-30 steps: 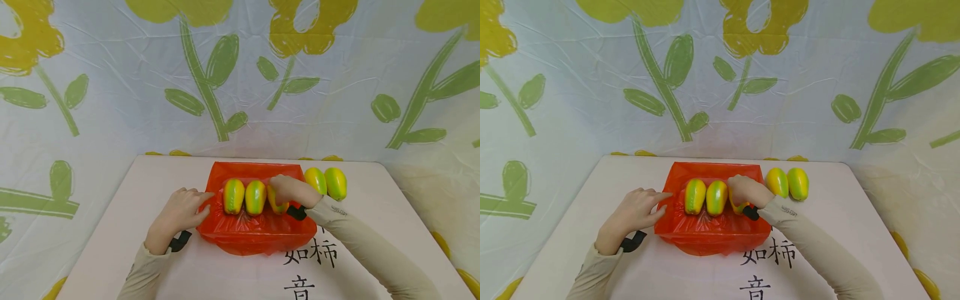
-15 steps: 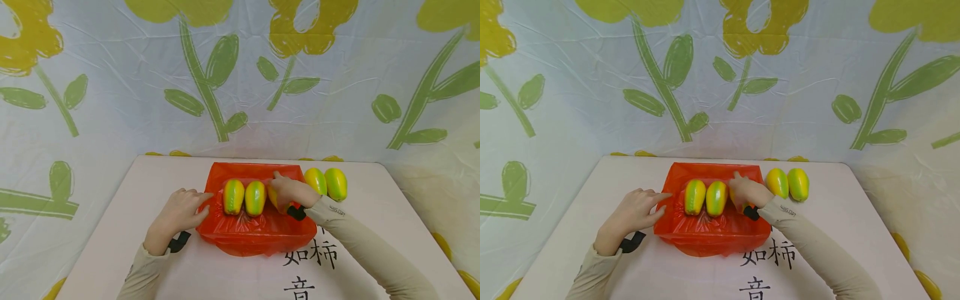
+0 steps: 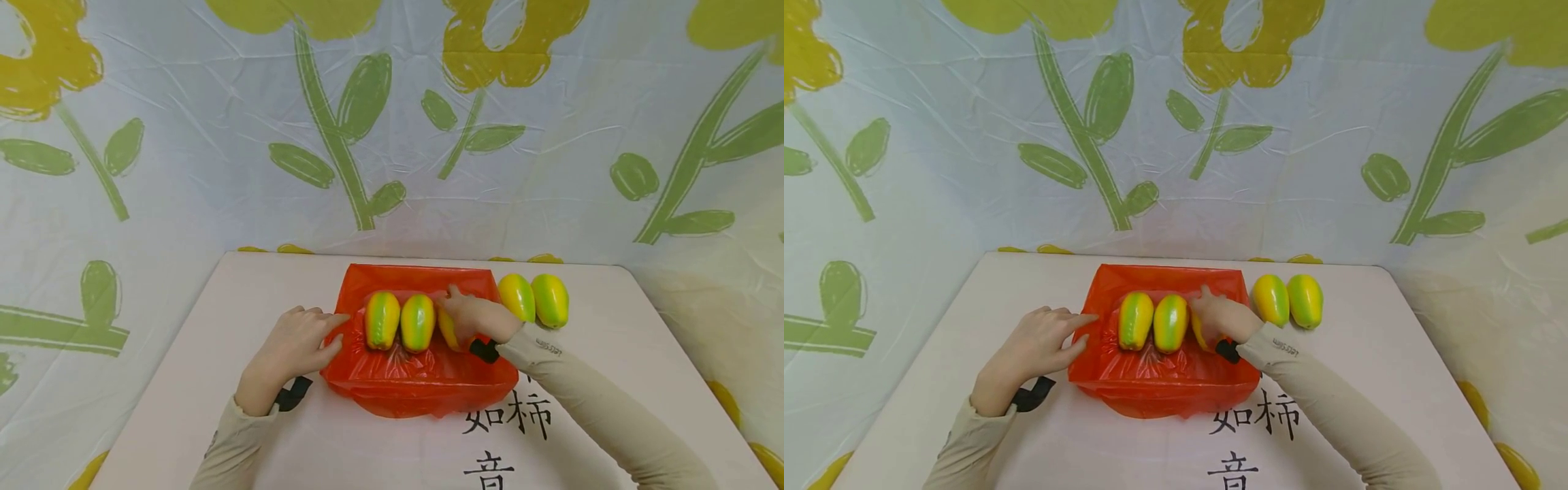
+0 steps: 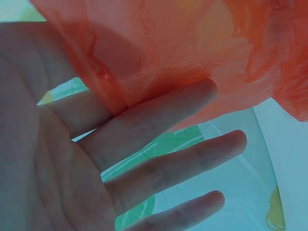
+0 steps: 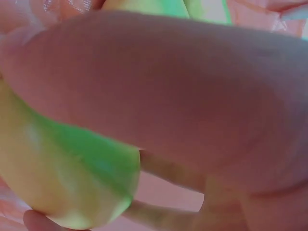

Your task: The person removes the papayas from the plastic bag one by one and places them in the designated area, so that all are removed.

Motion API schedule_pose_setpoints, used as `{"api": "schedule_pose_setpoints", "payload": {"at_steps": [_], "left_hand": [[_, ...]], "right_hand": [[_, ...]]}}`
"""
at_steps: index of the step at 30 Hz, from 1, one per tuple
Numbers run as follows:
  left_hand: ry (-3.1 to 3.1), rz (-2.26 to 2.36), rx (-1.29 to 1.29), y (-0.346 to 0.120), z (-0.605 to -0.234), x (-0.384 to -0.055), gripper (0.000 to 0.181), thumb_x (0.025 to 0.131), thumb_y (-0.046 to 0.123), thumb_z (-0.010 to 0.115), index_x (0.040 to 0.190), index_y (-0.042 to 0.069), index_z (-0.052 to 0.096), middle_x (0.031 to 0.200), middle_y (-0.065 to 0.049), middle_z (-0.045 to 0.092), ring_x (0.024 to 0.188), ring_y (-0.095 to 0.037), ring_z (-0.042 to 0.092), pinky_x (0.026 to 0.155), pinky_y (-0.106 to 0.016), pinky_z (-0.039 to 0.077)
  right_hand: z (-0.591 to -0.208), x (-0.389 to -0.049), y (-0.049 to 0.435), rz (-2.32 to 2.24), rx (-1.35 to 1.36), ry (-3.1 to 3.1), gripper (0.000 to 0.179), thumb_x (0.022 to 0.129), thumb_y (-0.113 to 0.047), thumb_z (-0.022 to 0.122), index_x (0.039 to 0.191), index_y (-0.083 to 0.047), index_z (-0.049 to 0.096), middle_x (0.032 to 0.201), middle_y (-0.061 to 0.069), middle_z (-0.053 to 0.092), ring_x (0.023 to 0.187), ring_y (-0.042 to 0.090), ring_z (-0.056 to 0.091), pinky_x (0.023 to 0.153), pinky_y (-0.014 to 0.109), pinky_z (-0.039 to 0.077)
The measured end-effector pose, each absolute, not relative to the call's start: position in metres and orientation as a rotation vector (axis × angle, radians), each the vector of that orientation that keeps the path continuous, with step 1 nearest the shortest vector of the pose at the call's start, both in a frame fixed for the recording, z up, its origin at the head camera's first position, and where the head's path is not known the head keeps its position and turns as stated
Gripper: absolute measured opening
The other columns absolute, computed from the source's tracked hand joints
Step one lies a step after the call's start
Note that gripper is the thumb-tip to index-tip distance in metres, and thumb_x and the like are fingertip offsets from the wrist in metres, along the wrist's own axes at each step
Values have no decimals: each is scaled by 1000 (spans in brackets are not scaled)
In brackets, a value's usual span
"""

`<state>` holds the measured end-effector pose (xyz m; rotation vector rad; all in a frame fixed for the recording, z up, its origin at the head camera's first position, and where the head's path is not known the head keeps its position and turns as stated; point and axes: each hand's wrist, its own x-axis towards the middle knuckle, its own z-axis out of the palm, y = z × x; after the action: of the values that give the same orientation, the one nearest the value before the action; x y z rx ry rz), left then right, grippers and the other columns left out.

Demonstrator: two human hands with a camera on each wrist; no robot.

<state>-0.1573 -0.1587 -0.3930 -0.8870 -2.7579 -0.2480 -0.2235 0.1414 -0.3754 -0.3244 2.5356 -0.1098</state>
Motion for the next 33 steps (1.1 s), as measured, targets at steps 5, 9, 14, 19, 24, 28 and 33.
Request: {"api": "schedule_pose_setpoints", "payload": {"at_steps": [5, 9, 14, 19, 24, 28, 33], "left_hand": [[-2773, -250, -881, -158, -393, -157, 33, 85, 23, 64, 114, 9, 74, 97, -5, 75, 79, -22, 66, 67, -35, 49], [-2774, -246, -885, -157, -392, -157, 33, 85, 23, 63, 114, 9, 74, 97, -5, 75, 80, -22, 67, 67, -35, 49], [-2768, -244, -892, -157, -392, -157, 33, 85, 22, 63, 114, 9, 74, 96, -5, 75, 79, -22, 66, 66, -35, 48], [-2777, -242, -888, -157, -393, -158, 33, 85, 22, 64, 114, 8, 74, 97, -6, 75, 78, -22, 66, 67, -35, 49], [-2778, -239, -888, -157, -395, -158, 33, 85, 23, 64, 114, 8, 74, 97, -5, 75, 79, -22, 67, 68, -36, 50], [-2775, -237, -892, -158, -395, -158, 33, 85, 22, 64, 114, 8, 74, 96, -6, 75, 79, -22, 67, 67, -35, 49], [-2788, -232, -885, -158, -395, -158, 34, 85, 22, 64, 114, 8, 73, 96, -6, 75, 79, -22, 66, 65, -33, 48]], "right_hand": [[-379, -222, 143, -107, -335, 2536, 96, 76, -4, 81, 156, -20, 29, 151, 20, 29, 115, 41, 49, 77, 43, 56], [-381, -221, 143, -70, -378, 2547, 87, 80, -3, 78, 152, -16, 32, 146, 21, 33, 120, 45, 45, 85, 50, 54], [-382, -221, 145, -105, -387, 2551, 89, 80, -1, 76, 154, -15, 28, 153, 22, 29, 131, 50, 38, 94, 59, 47], [-381, -220, 148, -155, -378, 2542, 96, 79, -2, 77, 158, -16, 25, 160, 20, 22, 139, 49, 30, 99, 63, 41], [-376, -218, 152, -142, -420, 2539, 94, 78, -5, 78, 157, -14, 27, 159, 22, 23, 136, 45, 37, 100, 59, 42], [-371, -216, 154, -156, -453, 2539, 94, 78, -6, 79, 156, -15, 29, 158, 22, 25, 129, 40, 45, 95, 52, 48], [-363, -212, 155, -205, -477, 2547, 92, 76, -7, 81, 154, -16, 32, 153, 21, 30, 112, 35, 51, 82, 40, 54]]}}
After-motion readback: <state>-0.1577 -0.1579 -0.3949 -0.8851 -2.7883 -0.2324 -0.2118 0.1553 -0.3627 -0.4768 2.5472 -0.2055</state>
